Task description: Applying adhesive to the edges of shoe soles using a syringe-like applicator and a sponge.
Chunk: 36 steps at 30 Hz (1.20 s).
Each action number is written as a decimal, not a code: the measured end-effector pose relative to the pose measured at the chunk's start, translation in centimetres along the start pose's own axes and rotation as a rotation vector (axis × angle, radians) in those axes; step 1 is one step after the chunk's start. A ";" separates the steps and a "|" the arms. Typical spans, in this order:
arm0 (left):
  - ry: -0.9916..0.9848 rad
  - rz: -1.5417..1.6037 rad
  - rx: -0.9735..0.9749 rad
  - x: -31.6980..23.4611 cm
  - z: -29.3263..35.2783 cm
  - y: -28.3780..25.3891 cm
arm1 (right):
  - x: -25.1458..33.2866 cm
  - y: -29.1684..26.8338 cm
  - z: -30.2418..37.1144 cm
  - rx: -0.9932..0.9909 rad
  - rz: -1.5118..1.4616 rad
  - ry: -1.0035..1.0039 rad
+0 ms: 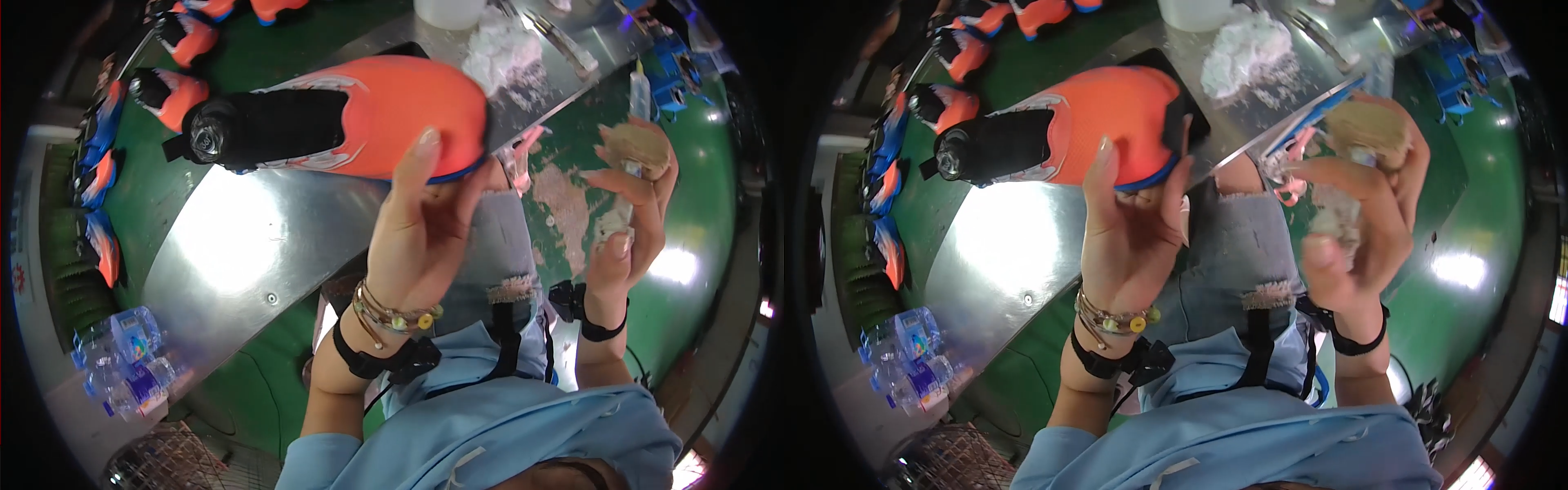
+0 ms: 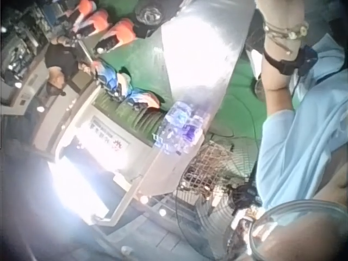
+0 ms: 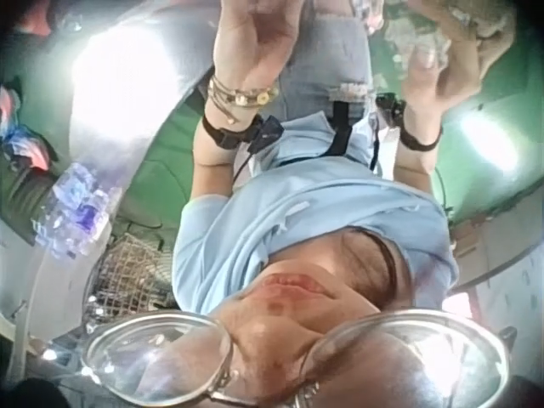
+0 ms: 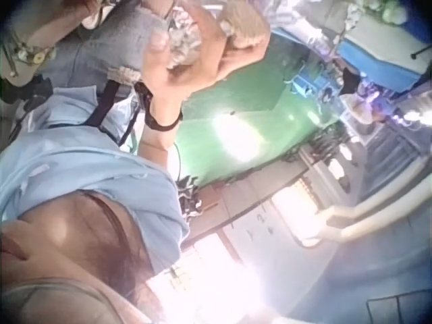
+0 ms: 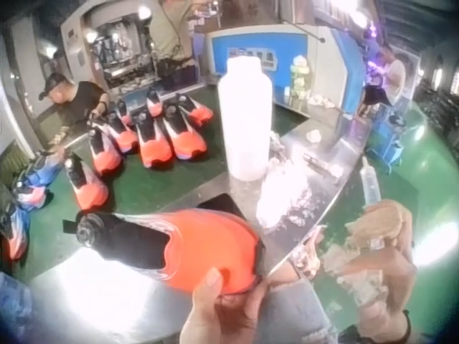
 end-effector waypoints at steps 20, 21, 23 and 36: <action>0.635 -0.817 -0.509 -43.9 3.3 -17.3 | -6.7 6.1 2.8 0.285 0.607 -0.049; 0.485 -0.813 -0.520 -42.3 1.6 -16.8 | -6.5 6.0 2.5 0.245 0.483 -0.029; 0.209 -0.818 -0.444 -39.0 -2.5 -15.6 | -6.3 5.7 1.7 0.154 0.290 0.049; 0.673 -0.650 -0.522 -37.7 -8.4 -13.1 | -9.6 4.6 -0.4 0.008 -0.561 0.402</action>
Point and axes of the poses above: each hand's wrist, its own z-axis away from the middle knuckle, its own y-axis out of the palm, x = y × z, the point moved 3 cm from there along -z, towards the middle knuckle, and after that the axes turned 2 degrees about -x, right-handed, at the moved point
